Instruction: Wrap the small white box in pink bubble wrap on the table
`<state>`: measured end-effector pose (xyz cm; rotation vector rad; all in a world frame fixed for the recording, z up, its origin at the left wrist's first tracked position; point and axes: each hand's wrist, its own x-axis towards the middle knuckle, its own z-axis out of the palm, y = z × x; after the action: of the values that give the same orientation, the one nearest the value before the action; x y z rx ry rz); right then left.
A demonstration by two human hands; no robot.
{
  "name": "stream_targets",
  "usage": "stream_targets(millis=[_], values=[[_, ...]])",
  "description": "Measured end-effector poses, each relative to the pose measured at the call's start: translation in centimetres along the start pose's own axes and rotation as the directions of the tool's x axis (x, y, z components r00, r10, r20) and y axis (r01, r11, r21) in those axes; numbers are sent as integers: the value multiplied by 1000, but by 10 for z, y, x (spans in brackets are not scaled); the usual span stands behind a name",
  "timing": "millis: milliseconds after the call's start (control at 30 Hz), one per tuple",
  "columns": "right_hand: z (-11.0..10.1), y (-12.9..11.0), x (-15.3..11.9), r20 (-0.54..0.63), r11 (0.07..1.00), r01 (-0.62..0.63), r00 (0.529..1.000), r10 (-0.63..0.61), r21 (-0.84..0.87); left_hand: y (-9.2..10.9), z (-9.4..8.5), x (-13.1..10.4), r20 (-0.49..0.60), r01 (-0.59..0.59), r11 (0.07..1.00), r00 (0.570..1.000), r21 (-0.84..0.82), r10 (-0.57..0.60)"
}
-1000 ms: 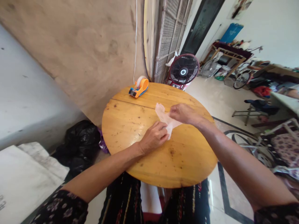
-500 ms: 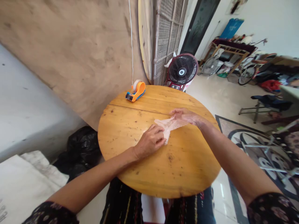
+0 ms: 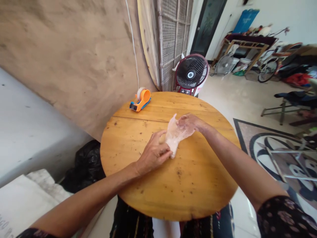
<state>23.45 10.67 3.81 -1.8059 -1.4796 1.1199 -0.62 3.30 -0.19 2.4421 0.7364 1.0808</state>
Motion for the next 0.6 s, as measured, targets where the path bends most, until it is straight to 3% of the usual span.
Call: stream_targets(millis=[100, 233, 400, 600], values=[[0, 1, 3, 22, 995, -65, 998, 64, 76, -5, -3, 7, 112, 56, 996, 992, -65, -49], [-1, -3, 6, 103, 993, -72, 993, 63, 96, -16, -14, 27, 346, 22, 987, 937, -158, 35], [-5, -3, 12, 175, 999, -53, 983, 52, 1, -20, -22, 52, 543, -37, 976, 826, -216, 152], [-12, -1, 23, 216, 992, -46, 974, 70, -115, -19, -26, 73, 745, 70, 971, 654, -227, 127]])
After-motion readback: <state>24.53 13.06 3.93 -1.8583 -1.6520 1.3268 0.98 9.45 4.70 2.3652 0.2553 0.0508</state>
